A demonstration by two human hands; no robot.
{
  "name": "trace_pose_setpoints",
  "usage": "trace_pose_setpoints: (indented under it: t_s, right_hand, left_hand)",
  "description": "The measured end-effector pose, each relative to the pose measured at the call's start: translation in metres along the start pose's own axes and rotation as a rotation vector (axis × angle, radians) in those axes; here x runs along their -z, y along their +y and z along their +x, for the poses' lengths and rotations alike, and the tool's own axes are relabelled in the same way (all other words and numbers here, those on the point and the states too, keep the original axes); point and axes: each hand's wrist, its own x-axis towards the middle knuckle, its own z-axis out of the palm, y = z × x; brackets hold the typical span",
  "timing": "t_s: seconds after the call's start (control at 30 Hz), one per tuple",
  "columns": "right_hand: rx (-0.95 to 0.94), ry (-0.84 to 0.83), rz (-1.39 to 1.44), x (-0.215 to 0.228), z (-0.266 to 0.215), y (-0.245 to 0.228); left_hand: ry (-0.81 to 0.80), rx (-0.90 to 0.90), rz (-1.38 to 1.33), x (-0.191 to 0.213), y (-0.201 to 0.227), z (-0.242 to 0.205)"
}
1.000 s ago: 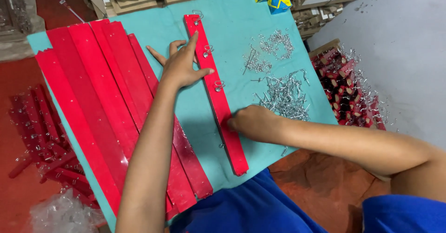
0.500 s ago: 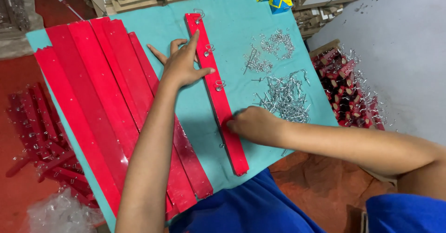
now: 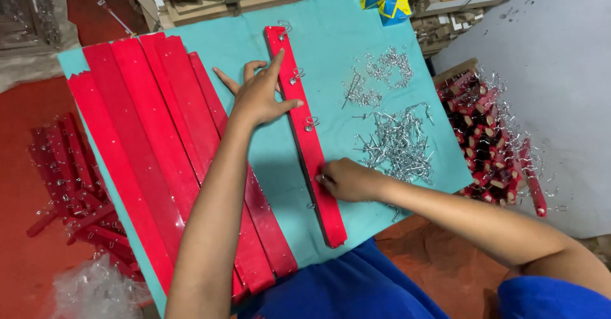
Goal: Attach metal hooks to red bars and place the finished products into a box
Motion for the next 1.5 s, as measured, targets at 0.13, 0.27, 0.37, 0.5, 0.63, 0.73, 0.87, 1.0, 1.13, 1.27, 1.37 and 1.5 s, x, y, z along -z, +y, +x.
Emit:
trace_pose_setpoints:
  t_s: [0.13, 0.27, 0.37, 0.5, 0.63, 0.73, 0.87, 1.0, 1.13, 1.27, 1.37, 1.5]
  right_hand:
    - [0.056, -0.056, 0.144, 0.036, -0.033, -0.018]
    - [0.102, -0.016, 0.099, 0.086, -0.057, -0.011]
    - [0.013, 0.327, -0.067, 0.09, -0.041, 0.039]
    - [-0.046, 0.621, -0.284, 0.071, -0.015, 0.096]
    - [0.064, 0.733, -0.351, 0.06, -0.003, 0.114]
    - [0.077, 0.825, -0.372, 0.057, -0.004, 0.113]
    - [0.24, 0.826, 0.049, 0.067, -0.031, 0.065]
    - [0.462, 0.934, 0.321, 0.063, -0.049, 0.035]
    - [0.484, 1.059, 0.32, 0.063, -0.055, 0.029]
    - [0.451, 0.543, 0.163, 0.05, -0.065, 0.019]
    - [0.492, 0.322, 0.06, 0.023, -0.064, 0.018]
    - [0.529, 0.321, 0.032, -0.004, -0.059, 0.02]
  left_hand:
    - [0.029, 0.009, -0.022, 0.005, 0.007, -0.002]
    - [0.112, 0.051, -0.023, -0.009, -0.02, 0.02]
    - [0.22, 0.066, -0.049, -0.024, -0.05, 0.039]
    - [0.287, 0.095, -0.065, -0.039, -0.072, 0.056]
    - [0.397, -0.031, -0.038, -0.025, -0.052, 0.038]
    - [0.396, -0.08, -0.039, -0.025, -0.053, 0.034]
    - [0.278, -0.001, -0.003, -0.013, -0.042, 0.026]
    - [0.243, 0.024, 0.009, -0.014, -0.039, 0.024]
    - [0.264, 0.003, 0.004, -0.018, -0.042, 0.024]
    - [0.265, -0.001, -0.008, -0.017, -0.041, 0.025]
    - [0.256, -0.006, -0.01, -0.017, -0.039, 0.022]
    - [0.231, 0.041, 0.048, -0.017, -0.038, 0.018]
